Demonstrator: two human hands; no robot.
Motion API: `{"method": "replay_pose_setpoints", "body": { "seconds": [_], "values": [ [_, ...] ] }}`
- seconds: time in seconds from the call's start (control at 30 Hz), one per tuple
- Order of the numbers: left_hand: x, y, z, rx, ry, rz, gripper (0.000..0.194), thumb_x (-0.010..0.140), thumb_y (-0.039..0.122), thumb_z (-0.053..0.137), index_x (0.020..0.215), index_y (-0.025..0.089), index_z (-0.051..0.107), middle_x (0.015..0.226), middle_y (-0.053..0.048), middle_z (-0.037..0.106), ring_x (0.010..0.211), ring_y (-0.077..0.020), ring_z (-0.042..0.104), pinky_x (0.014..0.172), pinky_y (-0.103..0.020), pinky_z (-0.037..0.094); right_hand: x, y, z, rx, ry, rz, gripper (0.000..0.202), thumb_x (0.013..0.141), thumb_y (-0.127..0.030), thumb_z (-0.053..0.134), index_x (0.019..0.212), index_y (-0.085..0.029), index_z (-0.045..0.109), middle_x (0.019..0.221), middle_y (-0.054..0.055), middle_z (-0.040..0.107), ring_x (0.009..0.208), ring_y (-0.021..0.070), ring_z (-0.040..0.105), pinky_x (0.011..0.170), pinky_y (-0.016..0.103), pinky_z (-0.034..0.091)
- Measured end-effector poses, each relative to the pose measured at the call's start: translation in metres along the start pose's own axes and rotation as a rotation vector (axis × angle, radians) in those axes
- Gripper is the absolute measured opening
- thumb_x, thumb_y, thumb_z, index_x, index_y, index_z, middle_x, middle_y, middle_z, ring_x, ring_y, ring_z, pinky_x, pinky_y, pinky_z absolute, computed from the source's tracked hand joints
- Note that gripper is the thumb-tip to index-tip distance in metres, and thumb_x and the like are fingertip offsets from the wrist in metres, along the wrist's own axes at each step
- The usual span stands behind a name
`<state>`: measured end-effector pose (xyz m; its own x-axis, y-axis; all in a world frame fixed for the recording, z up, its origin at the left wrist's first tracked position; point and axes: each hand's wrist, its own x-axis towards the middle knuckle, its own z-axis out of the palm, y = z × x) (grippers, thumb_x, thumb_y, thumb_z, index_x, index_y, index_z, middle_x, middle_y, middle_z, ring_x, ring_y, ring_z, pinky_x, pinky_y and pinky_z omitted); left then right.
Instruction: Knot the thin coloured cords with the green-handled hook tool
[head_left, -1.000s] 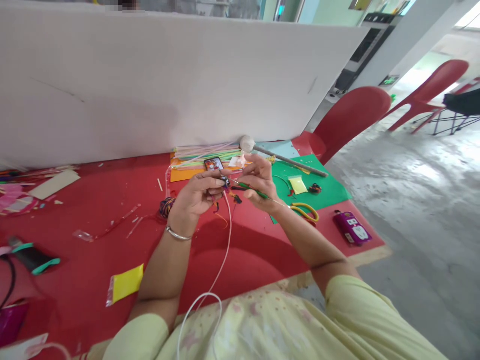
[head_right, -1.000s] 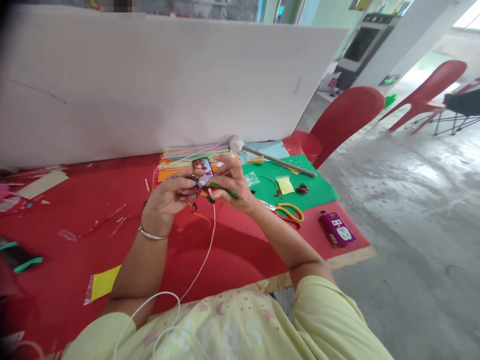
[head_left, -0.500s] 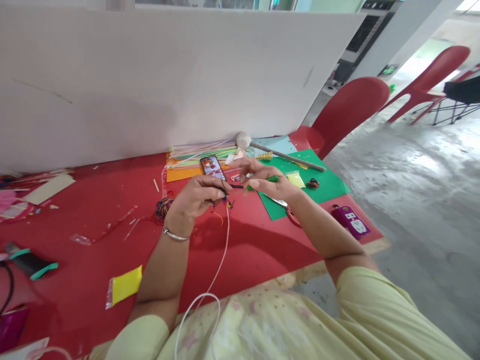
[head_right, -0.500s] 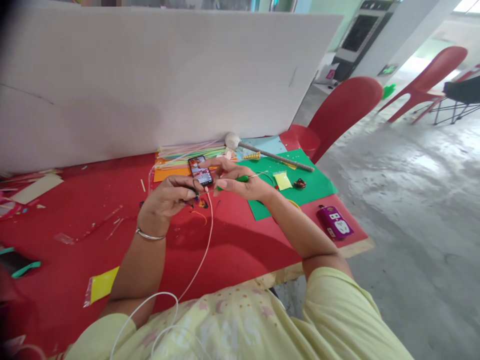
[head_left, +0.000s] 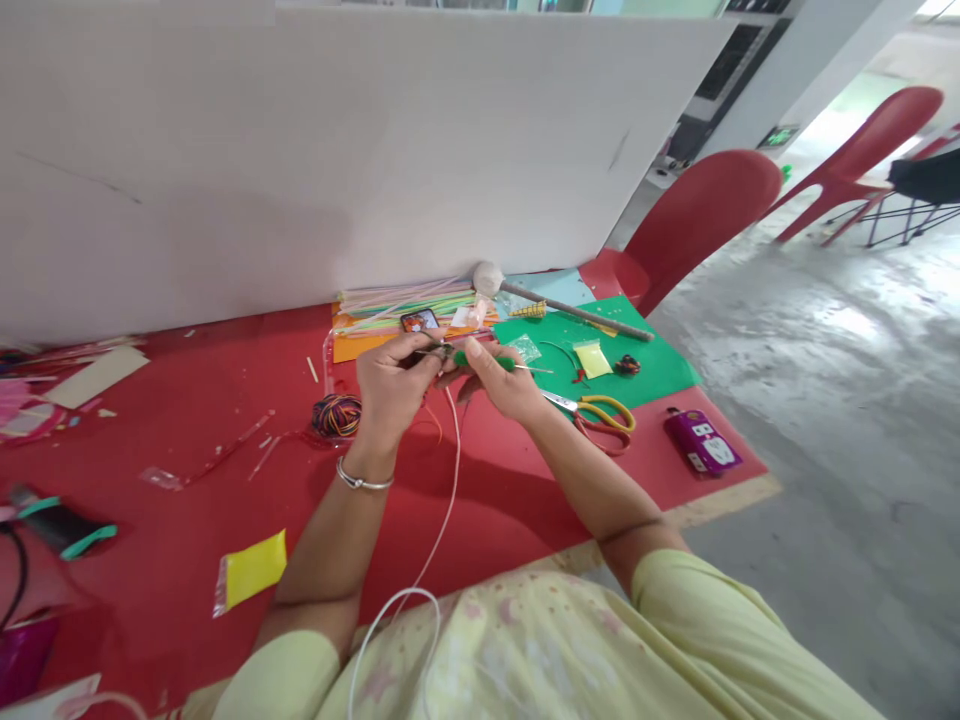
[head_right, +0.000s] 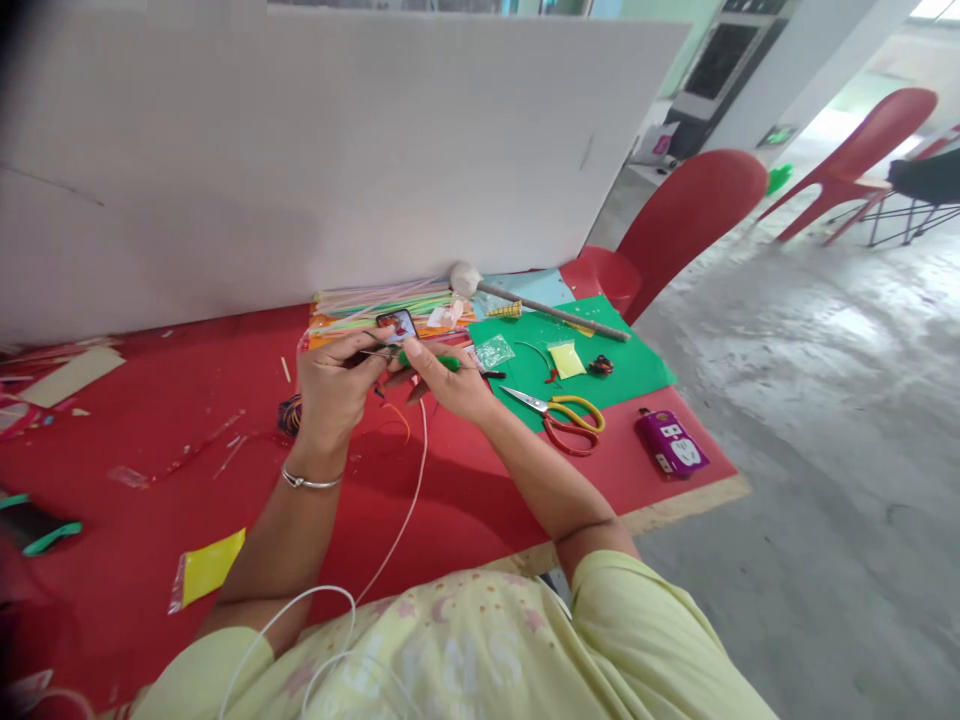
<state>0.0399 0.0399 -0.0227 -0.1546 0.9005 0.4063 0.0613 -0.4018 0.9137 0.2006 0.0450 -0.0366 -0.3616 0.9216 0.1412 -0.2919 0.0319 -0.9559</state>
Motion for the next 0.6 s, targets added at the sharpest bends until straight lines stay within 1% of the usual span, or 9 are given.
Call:
{"method": "replay_pose_setpoints", "body": {
  "seconds": [0.07, 0.13, 0.2, 0.27, 0.3, 0.37, 0.43, 0.53, 0.6],
  "values": [
    [0.002, -0.002, -0.002, -0.068, -0.029, -0.067, 0.019, 0.074, 0.017, 0.081, 0.091, 0.022, 0.088, 0.084, -0.002, 0.082, 0.074, -0.0161, 0.072, 0.069, -0.028, 0.058, -0.004, -0.008, -0.001, -0.11, -0.003, -0.103, 0.054, 0.091, -0.071, 0.068, 0.086, -0.018, 0.075, 0.082, 0.003, 0.07, 0.064, 0.0113, 0.066, 0.051, 0.021, 0.055],
    [0.004, 0.0, -0.004, -0.15, -0.088, -0.142, 0.021, 0.071, 0.018, 0.084, 0.091, 0.022, 0.088, 0.078, -0.002, 0.08, 0.065, -0.0141, 0.068, 0.06, -0.025, 0.054, -0.008, -0.012, -0.001, -0.166, 0.011, -0.166, 0.055, 0.093, -0.071, 0.065, 0.084, -0.017, 0.076, 0.074, 0.002, 0.066, 0.058, 0.0099, 0.061, 0.048, 0.021, 0.05],
    [0.007, 0.003, -0.007, -0.242, -0.174, -0.228, 0.027, 0.066, 0.019, 0.088, 0.093, 0.022, 0.088, 0.074, -0.003, 0.078, 0.059, -0.0125, 0.064, 0.053, -0.024, 0.048, -0.01, -0.01, 0.0, -0.163, 0.054, -0.174, 0.059, 0.093, -0.074, 0.062, 0.083, -0.017, 0.077, 0.066, 0.0, 0.062, 0.05, 0.0082, 0.054, 0.043, 0.021, 0.041],
    [0.01, 0.006, -0.012, -0.307, -0.249, -0.291, 0.032, 0.062, 0.021, 0.091, 0.094, 0.021, 0.088, 0.077, -0.004, 0.079, 0.059, -0.0125, 0.063, 0.052, -0.024, 0.047, -0.009, -0.005, 0.001, -0.117, 0.12, -0.138, 0.062, 0.094, -0.075, 0.06, 0.082, -0.017, 0.078, 0.058, -0.002, 0.057, 0.044, 0.007, 0.047, 0.04, 0.022, 0.032],
    [0.011, 0.007, -0.014, -0.318, -0.265, -0.305, 0.032, 0.062, 0.022, 0.092, 0.094, 0.021, 0.088, 0.078, -0.004, 0.079, 0.06, -0.0125, 0.063, 0.052, -0.024, 0.047, -0.009, -0.003, 0.001, -0.087, 0.154, -0.117, 0.063, 0.094, -0.076, 0.059, 0.082, -0.018, 0.078, 0.055, -0.003, 0.053, 0.042, 0.0065, 0.042, 0.038, 0.022, 0.028],
    [0.014, 0.009, -0.019, -0.287, -0.235, -0.28, 0.029, 0.064, 0.023, 0.091, 0.093, 0.021, 0.088, 0.078, -0.004, 0.077, 0.059, -0.0114, 0.061, 0.053, -0.024, 0.048, -0.006, 0.0, 0.003, -0.035, 0.207, -0.088, 0.063, 0.094, -0.076, 0.059, 0.079, -0.018, 0.078, 0.05, -0.005, 0.046, 0.039, 0.0057, 0.035, 0.037, 0.023, 0.023],
    [0.014, 0.008, -0.022, -0.188, -0.154, -0.192, 0.023, 0.07, 0.024, 0.089, 0.092, 0.021, 0.087, 0.083, -0.004, 0.078, 0.061, -0.0106, 0.06, 0.055, -0.024, 0.049, -0.005, 0.0, 0.006, -0.009, 0.247, -0.086, 0.062, 0.091, -0.076, 0.063, 0.075, -0.018, 0.077, 0.048, -0.005, 0.041, 0.039, 0.0057, 0.031, 0.038, 0.024, 0.021],
    [0.012, 0.007, -0.02, -0.011, -0.074, -0.061, 0.017, 0.076, 0.025, 0.086, 0.091, 0.02, 0.086, 0.093, -0.005, 0.08, 0.073, -0.013, 0.065, 0.065, -0.025, 0.054, -0.005, -0.002, 0.011, -0.047, 0.326, -0.139, 0.061, 0.088, -0.077, 0.067, 0.07, -0.018, 0.074, 0.05, -0.004, 0.042, 0.044, 0.0068, 0.035, 0.041, 0.025, 0.024],
    [0.009, 0.007, -0.015, 0.037, -0.049, -0.025, 0.019, 0.076, 0.026, 0.086, 0.094, 0.02, 0.085, 0.09, -0.004, 0.078, 0.078, -0.0147, 0.066, 0.071, -0.027, 0.056, -0.006, 0.0, 0.015, -0.096, 0.398, -0.196, 0.06, 0.088, -0.076, 0.068, 0.073, -0.019, 0.075, 0.054, -0.003, 0.045, 0.048, 0.0076, 0.038, 0.043, 0.025, 0.026]
  ]
}}
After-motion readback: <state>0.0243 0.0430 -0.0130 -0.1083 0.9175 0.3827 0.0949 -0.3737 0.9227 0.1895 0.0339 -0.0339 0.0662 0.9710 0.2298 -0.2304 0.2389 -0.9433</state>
